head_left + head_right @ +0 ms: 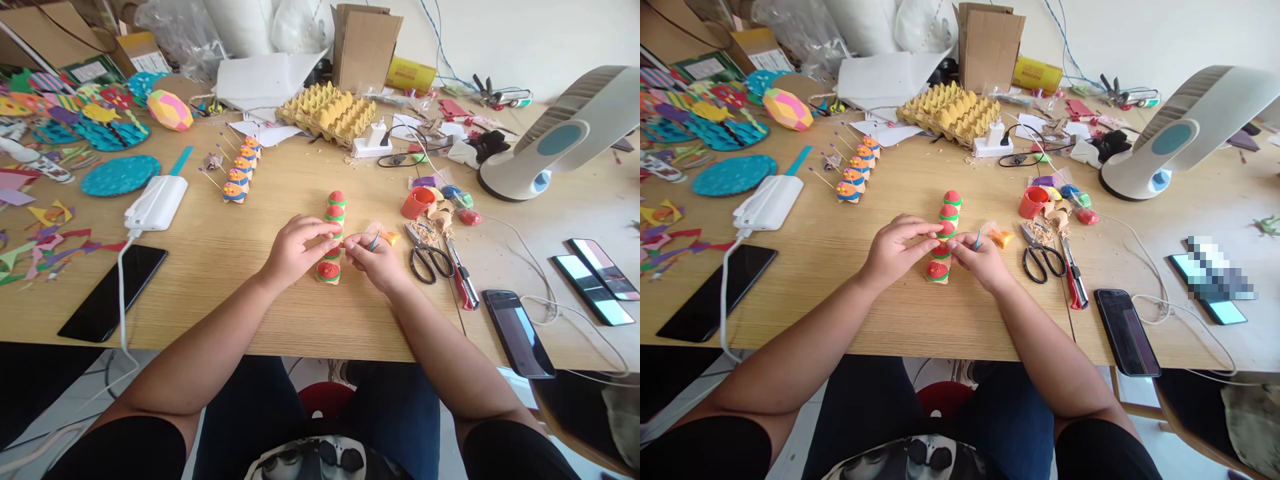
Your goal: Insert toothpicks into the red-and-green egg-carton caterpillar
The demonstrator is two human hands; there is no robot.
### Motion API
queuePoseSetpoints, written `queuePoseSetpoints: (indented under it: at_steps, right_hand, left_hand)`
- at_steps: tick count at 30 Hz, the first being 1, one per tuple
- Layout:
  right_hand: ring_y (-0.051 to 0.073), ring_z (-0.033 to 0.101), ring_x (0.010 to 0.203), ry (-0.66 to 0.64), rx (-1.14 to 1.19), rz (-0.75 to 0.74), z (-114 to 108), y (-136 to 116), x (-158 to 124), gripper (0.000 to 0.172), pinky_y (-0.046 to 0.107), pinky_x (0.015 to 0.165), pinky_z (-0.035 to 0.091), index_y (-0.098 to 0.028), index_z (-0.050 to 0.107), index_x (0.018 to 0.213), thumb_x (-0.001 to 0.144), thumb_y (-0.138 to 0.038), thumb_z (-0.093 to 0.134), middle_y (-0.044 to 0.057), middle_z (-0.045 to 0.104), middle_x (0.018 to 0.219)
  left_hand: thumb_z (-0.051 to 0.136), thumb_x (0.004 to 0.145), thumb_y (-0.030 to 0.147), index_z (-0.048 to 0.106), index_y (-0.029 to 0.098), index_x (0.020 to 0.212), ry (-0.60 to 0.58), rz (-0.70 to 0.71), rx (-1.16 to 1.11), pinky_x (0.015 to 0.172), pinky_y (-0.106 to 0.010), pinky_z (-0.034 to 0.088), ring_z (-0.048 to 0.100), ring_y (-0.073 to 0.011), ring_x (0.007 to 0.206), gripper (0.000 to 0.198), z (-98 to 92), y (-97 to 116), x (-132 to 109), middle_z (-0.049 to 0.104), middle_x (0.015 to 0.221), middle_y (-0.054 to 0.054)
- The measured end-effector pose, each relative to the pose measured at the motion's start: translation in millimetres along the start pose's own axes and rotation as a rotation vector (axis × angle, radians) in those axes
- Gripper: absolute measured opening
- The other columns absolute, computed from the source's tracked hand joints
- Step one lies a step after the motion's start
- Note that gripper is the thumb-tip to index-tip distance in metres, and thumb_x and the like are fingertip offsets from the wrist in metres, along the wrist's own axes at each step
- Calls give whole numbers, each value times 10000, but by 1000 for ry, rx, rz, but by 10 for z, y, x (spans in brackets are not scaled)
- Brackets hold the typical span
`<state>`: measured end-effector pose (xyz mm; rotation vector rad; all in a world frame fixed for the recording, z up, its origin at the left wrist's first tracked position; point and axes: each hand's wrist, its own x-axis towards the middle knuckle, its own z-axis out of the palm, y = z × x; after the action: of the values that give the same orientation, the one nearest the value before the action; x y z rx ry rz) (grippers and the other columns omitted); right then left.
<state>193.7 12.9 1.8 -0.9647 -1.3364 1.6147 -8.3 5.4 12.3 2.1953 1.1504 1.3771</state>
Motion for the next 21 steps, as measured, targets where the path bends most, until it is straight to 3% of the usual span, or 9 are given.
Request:
queuePoseSetpoints:
  at_steps: [11,16,21]
  right_hand:
    - [67,394,508,-47,16,3,12,-17,-9,442,238,489,243,-166,681,818,770,-582,823,-23,586,617]
    - [78,433,529,-31,41,9,23,-18,-18,438,231,496,267,-171,689,860,743,-559,853,-24,590,620]
    - [66,377,501,-43,34,-1,23,-19,-13,450,237,483,241,-173,675,816,750,-589,835,-28,579,612]
  left_hand:
    - [707,941,322,784,245,891,-8,32,44,849,-342,510,663,-173,862,120,29,-27,-5,773,878,-15]
    - [709,940,311,783,239,903,-3,66,45,833,-333,509,659,-170,851,109,31,-17,-11,772,876,-16]
    - [714,936,311,777,246,986,-14,63,37,859,-342,516,671,-175,892,102,31,-2,-9,784,947,-20]
